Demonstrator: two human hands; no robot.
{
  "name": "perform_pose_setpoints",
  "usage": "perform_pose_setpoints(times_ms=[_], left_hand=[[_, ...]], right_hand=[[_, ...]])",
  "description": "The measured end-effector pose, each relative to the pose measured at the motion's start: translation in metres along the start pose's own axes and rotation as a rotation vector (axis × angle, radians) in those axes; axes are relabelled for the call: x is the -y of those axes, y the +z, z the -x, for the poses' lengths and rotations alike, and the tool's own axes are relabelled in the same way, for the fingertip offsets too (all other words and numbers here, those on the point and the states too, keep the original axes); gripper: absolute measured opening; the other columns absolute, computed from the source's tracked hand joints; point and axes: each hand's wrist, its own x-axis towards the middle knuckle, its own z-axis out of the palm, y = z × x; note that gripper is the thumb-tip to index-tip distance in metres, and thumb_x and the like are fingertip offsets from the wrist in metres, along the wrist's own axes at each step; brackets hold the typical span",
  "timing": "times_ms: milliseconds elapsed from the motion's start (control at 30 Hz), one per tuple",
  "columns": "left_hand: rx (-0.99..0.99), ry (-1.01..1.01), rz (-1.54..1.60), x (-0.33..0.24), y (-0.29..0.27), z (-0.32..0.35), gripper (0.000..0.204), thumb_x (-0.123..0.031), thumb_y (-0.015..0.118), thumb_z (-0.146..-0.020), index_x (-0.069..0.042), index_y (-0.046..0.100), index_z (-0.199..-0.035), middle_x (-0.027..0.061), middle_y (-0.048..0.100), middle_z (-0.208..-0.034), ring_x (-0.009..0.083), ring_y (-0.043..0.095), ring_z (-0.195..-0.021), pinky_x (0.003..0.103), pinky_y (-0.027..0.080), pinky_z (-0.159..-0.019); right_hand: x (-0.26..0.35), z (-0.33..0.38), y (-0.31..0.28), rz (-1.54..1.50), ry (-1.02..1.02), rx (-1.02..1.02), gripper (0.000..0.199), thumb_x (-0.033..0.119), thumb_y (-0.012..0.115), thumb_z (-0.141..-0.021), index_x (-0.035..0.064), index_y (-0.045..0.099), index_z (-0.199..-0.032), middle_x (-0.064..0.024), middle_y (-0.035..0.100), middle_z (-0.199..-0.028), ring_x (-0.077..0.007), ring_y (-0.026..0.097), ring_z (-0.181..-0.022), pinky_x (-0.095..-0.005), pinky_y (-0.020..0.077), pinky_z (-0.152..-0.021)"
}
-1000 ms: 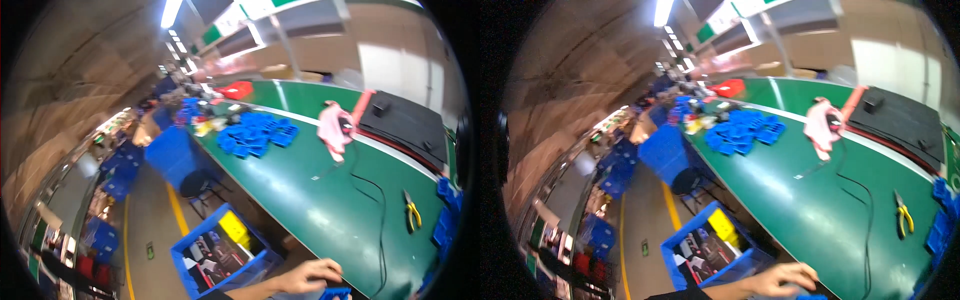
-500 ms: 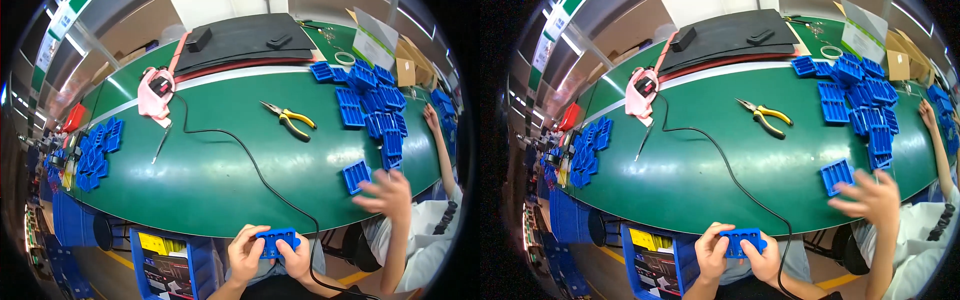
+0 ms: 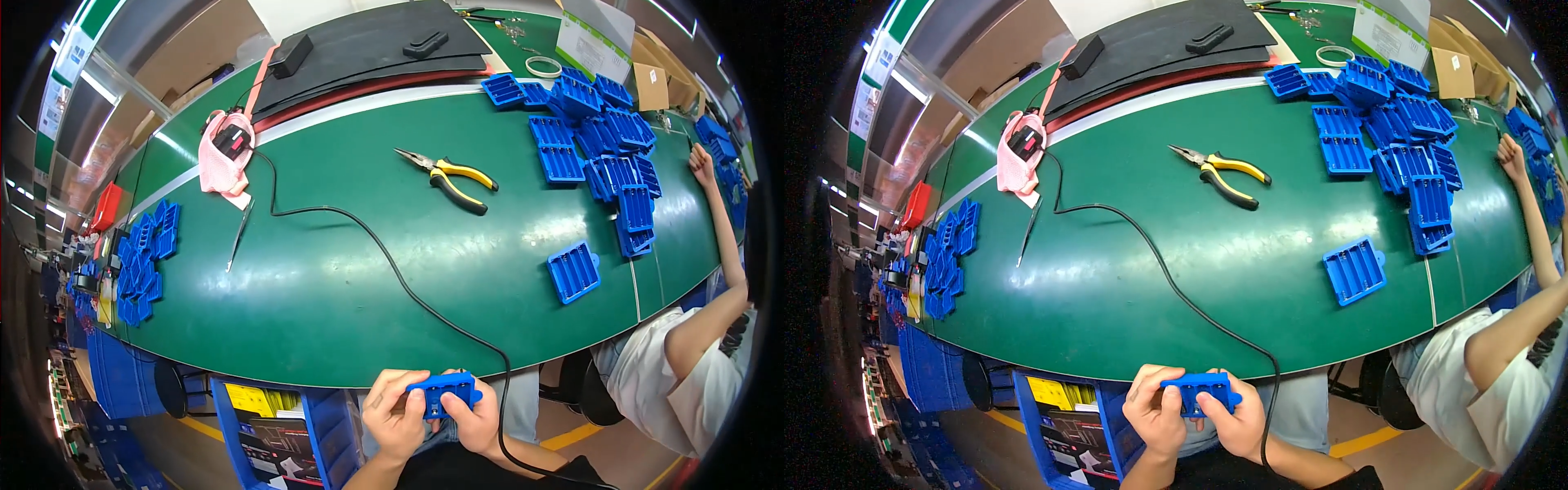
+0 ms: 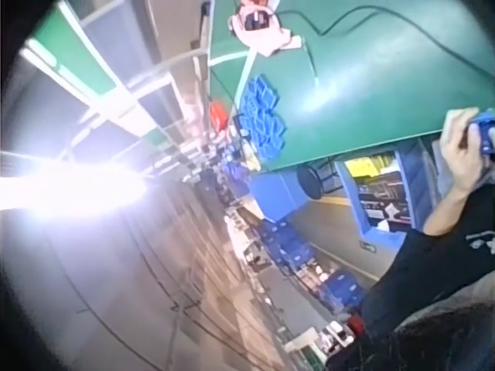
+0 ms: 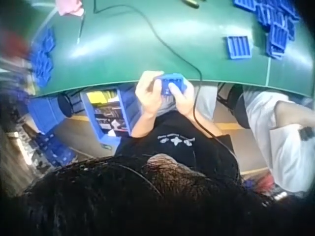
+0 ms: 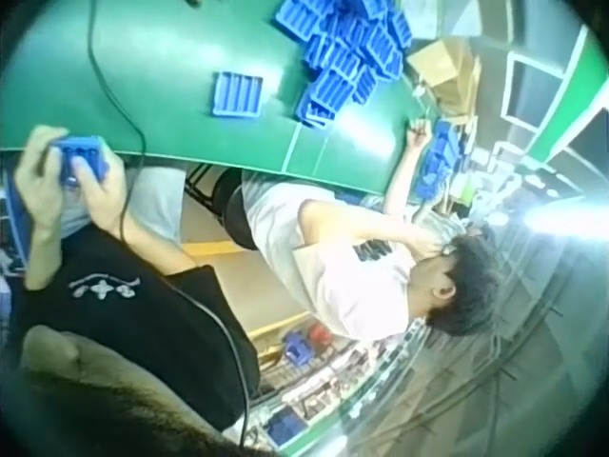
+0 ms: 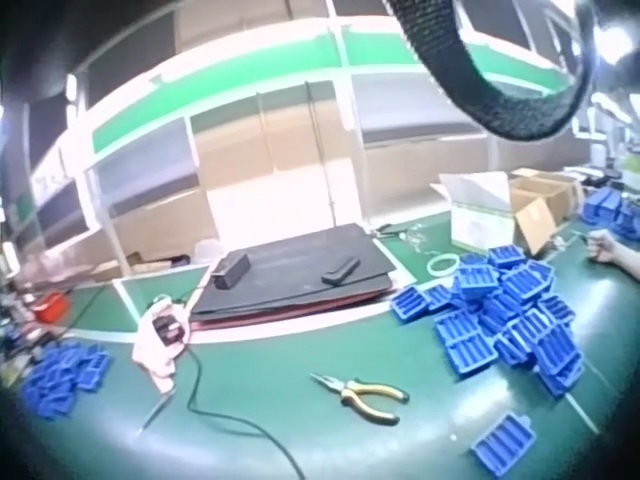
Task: The worker is soldering wires and assembling components into blue plastic housings at a factory workstation.
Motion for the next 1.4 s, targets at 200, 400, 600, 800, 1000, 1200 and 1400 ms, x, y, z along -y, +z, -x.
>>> perform_pose_setpoints(times_ms=[200, 400, 600, 800, 1000, 1200, 1400], left_hand=[[0.005, 0.069, -0.040, 0.002, 0.003, 0.003, 0.014, 0.001, 0.058, -0.087, 0.006, 0.065, -0.098, 0.0137, 0.060, -0.090, 0.0117, 0.059, -0.054, 0.021, 0.045, -0.043], [-0.118, -0.032, 0.109, 0.013, -0.006, 0.041, 0.028, -0.002, 0.071, -0.076, 0.006, 0.062, -0.100, 0.0160, 0.062, -0.091, 0.0211, 0.063, -0.076, 0.029, 0.052, -0.066], [0.153, -0.147, -0.021, 0.052, -0.017, 0.048, 0.028, 0.004, 0.075, -0.074, 0.004, 0.063, -0.099, 0.0139, 0.063, -0.099, 0.0192, 0.064, -0.088, 0.029, 0.054, -0.074], [0.120, -0.304, -0.018, 0.066, -0.015, 0.050, 0.024, 0.005, 0.074, -0.074, 0.005, 0.064, -0.096, 0.0145, 0.064, -0.100, 0.0188, 0.065, -0.088, 0.027, 0.054, -0.072], [0.055, -0.410, 0.051, 0.079, -0.011, 0.054, 0.030, -0.005, 0.076, -0.078, 0.005, 0.062, -0.102, 0.0127, 0.063, -0.103, 0.0174, 0.064, -0.088, 0.027, 0.053, -0.071], [0.120, -0.301, 0.328, 0.081, -0.011, 0.046, 0.066, -0.035, 0.077, -0.079, 0.004, 0.049, -0.124, 0.0121, 0.053, -0.122, 0.0230, 0.054, -0.112, 0.037, 0.045, -0.092], [0.120, -0.288, 0.330, 0.094, 0.002, 0.042, 0.075, -0.051, 0.076, -0.075, 0.002, 0.050, -0.122, 0.0094, 0.056, -0.114, 0.0216, 0.056, -0.104, 0.036, 0.045, -0.089]], right_hand=[[-0.003, 0.005, -0.003, -0.100, 0.001, -0.003, 0.013, 0.007, 0.054, -0.093, -0.0043, 0.053, -0.100, -0.0077, 0.057, -0.088, -0.0128, 0.058, -0.072, -0.0267, 0.0498, -0.060], [-0.005, 0.016, -0.032, 0.266, -0.053, 0.193, 0.021, 0.000, 0.065, -0.083, -0.0045, 0.060, -0.103, -0.0119, 0.061, -0.101, -0.0139, 0.061, -0.073, -0.0266, 0.0506, -0.062], [-0.016, 0.007, -0.049, 0.249, 0.080, 0.124, 0.027, 0.000, 0.070, -0.080, -0.0008, 0.063, -0.106, -0.0089, 0.064, -0.103, -0.0140, 0.062, -0.085, -0.0276, 0.0518, -0.069], [-0.036, 0.016, -0.047, -0.077, 0.037, -0.019, 0.039, 0.004, 0.072, -0.081, -0.0024, 0.057, -0.116, -0.0092, 0.062, -0.107, -0.0177, 0.063, -0.094, -0.0299, 0.0520, -0.079], [-0.048, 0.004, -0.046, -0.021, -0.049, -0.092, 0.049, 0.026, 0.075, -0.081, -0.0006, 0.055, -0.116, -0.0082, 0.061, -0.106, -0.0178, 0.057, -0.097, -0.0333, 0.0481, -0.083], [-0.048, -0.003, -0.050, 0.276, -0.135, -0.126, 0.049, 0.034, 0.076, -0.079, -0.0014, 0.060, -0.108, -0.0098, 0.063, -0.104, -0.0201, 0.057, -0.094, -0.0339, 0.0447, -0.085], [-0.069, -0.001, -0.063, 0.500, -0.288, -0.091, 0.054, 0.035, 0.080, -0.074, -0.0008, 0.061, -0.111, -0.0138, 0.062, -0.112, -0.0269, 0.059, -0.102, -0.0390, 0.0450, -0.089]])
